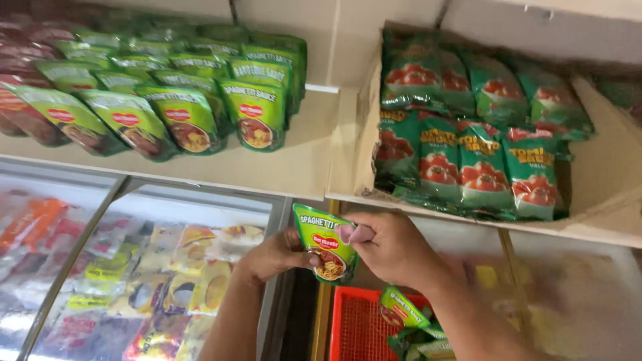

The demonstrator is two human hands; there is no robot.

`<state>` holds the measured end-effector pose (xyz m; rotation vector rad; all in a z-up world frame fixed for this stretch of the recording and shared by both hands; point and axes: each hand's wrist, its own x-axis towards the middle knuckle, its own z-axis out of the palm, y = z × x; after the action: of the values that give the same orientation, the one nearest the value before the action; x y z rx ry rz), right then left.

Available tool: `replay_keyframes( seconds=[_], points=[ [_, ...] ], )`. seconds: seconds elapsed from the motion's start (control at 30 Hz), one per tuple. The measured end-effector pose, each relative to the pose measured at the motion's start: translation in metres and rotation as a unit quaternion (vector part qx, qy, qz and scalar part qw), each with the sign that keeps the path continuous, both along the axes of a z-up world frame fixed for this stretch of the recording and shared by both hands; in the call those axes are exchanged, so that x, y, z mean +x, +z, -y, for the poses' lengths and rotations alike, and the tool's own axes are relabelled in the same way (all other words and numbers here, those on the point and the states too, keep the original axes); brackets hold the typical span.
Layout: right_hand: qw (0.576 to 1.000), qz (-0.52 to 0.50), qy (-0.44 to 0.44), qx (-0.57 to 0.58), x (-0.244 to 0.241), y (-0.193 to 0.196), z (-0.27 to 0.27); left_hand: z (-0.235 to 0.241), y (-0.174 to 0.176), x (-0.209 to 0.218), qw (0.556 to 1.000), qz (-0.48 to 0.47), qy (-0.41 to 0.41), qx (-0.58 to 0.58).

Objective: Cleaning individual sauce packets with a cloth and organizing them on a grocery shelf.

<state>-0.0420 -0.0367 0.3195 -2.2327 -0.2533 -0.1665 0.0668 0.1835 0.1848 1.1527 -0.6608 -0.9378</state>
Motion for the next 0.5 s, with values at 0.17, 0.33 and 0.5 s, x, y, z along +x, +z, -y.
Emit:
replay_keyframes(
  seconds=[0.17, 0.33, 0.5],
  points=[
    [0.996, -0.028, -0.064, 0.046, 0.022, 0.055, -0.056, -0.028, 0.029, 0.012, 0.994, 0.016, 0.107, -0.035],
    [0.987, 0.069, -0.071, 0.128, 0.065, 0.035, -0.065, -0.037, 0.100, -0.003, 0.969, 0.069, 0.216, -0.096],
    [0.963, 0.189, 0.018, 0.192, 0.123, 0.005, -0.070, -0.032, 0.111, 0.002, 0.681, 0.493, 0.529, 0.115]
  ],
)
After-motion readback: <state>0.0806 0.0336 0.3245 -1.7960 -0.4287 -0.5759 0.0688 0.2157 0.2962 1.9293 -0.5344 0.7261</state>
